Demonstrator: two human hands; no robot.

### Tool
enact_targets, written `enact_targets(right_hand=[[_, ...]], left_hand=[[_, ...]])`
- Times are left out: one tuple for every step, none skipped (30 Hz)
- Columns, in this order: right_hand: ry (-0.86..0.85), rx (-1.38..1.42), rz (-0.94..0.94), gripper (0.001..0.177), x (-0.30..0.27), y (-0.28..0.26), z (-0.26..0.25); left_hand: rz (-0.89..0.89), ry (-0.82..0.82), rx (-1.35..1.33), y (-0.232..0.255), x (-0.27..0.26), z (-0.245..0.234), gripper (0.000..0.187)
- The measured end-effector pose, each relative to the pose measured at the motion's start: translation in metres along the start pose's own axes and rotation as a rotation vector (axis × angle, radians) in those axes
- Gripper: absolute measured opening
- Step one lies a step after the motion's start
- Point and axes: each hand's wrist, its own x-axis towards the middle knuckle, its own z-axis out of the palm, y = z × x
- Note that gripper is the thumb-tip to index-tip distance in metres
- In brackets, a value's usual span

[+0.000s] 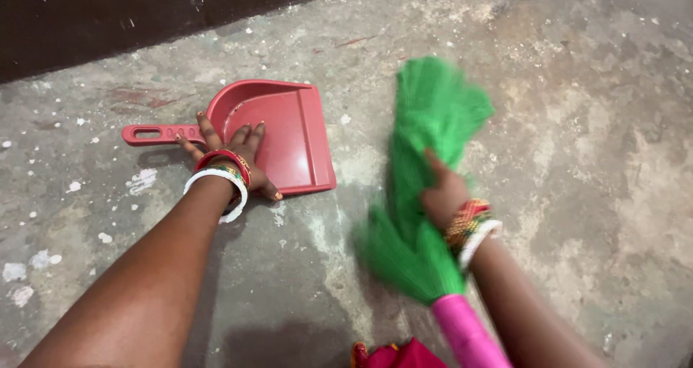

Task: The person sweeps debris into a dustpan using a broom and then moves to sweep a different area on a set of stairs.

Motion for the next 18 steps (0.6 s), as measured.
enact_targets(right_hand=[[-0.026, -0.006, 0.0, 0.086, -0.003, -0.017, 0.014], [-0.049, 0.019, -0.051, 0.087, -0.005, -0.033, 0.022], [-0.071, 0.043, -0.102, 0.088, -0.008, -0.049, 0.026], [-0.071, 0.045, -0.101, 0.088, -0.013, -0.064, 0.03], [-0.091, 0.149, -0.204, 0.087, -0.018, -0.077, 0.032], [-0.109, 0.253, -0.308, 0.086, -0.02, -0.087, 0.029], [-0.106, 0.253, -0.309, 0.086, -0.021, -0.091, 0.021], [-0.087, 0.223, -0.244, 0.087, -0.019, -0.093, 0.012], [-0.069, 0.192, -0.178, 0.088, -0.015, -0.092, 0.004], [-0.043, 0.301, -0.189, 0.087, -0.01, -0.085, -0.008], [-0.016, 0.409, -0.2, 0.086, -0.005, -0.073, -0.025], [-0.01, 0.464, -0.116, 0.086, 0.002, -0.06, -0.042], [-0.004, 0.517, -0.032, 0.085, 0.008, -0.046, -0.058], [0.016, 0.469, -0.057, 0.086, 0.012, -0.03, -0.074], [0.035, 0.42, -0.082, 0.086, 0.016, -0.016, -0.085], [0.037, 0.419, -0.085, 0.086, 0.018, -0.003, -0.089], [0.062, 0.362, -0.034, 0.085, 0.017, 0.009, -0.089], [0.083, 0.304, 0.016, 0.085, 0.015, 0.019, -0.084]], left_hand=[[0.0, 0.002, 0.0, 0.0, 0.0, -0.001, 0.149], [-0.01, -0.012, 0.002, 0.001, 0.0, -0.002, 0.15], [-0.02, -0.026, 0.004, 0.002, -0.001, -0.002, 0.15], [-0.02, -0.026, 0.006, 0.002, -0.002, -0.002, 0.15], [-0.019, -0.027, 0.005, 0.002, -0.003, -0.002, 0.149], [-0.017, -0.025, 0.004, 0.002, -0.002, -0.003, 0.148], [-0.016, -0.022, 0.005, 0.002, -0.002, -0.004, 0.148], [-0.006, -0.018, -0.02, 0.001, -0.003, -0.003, 0.148], [0.004, -0.014, -0.044, 0.0, -0.003, -0.002, 0.147], [0.004, -0.017, -0.043, -0.001, -0.004, 0.0, 0.147], [0.01, -0.007, -0.038, -0.002, -0.005, 0.001, 0.147], [0.019, 0.007, -0.035, -0.001, -0.005, 0.001, 0.147], [0.021, 0.007, -0.035, 0.0, -0.005, 0.001, 0.147], [0.015, -0.002, -0.024, 0.0, -0.004, 0.0, 0.147], [0.008, -0.011, -0.013, 0.001, -0.004, -0.001, 0.147], [0.008, -0.009, -0.014, 0.001, -0.004, -0.002, 0.147], [0.006, -0.017, 0.001, 0.002, -0.004, -0.002, 0.147], [0.002, -0.027, 0.015, 0.002, -0.004, -0.002, 0.147]])
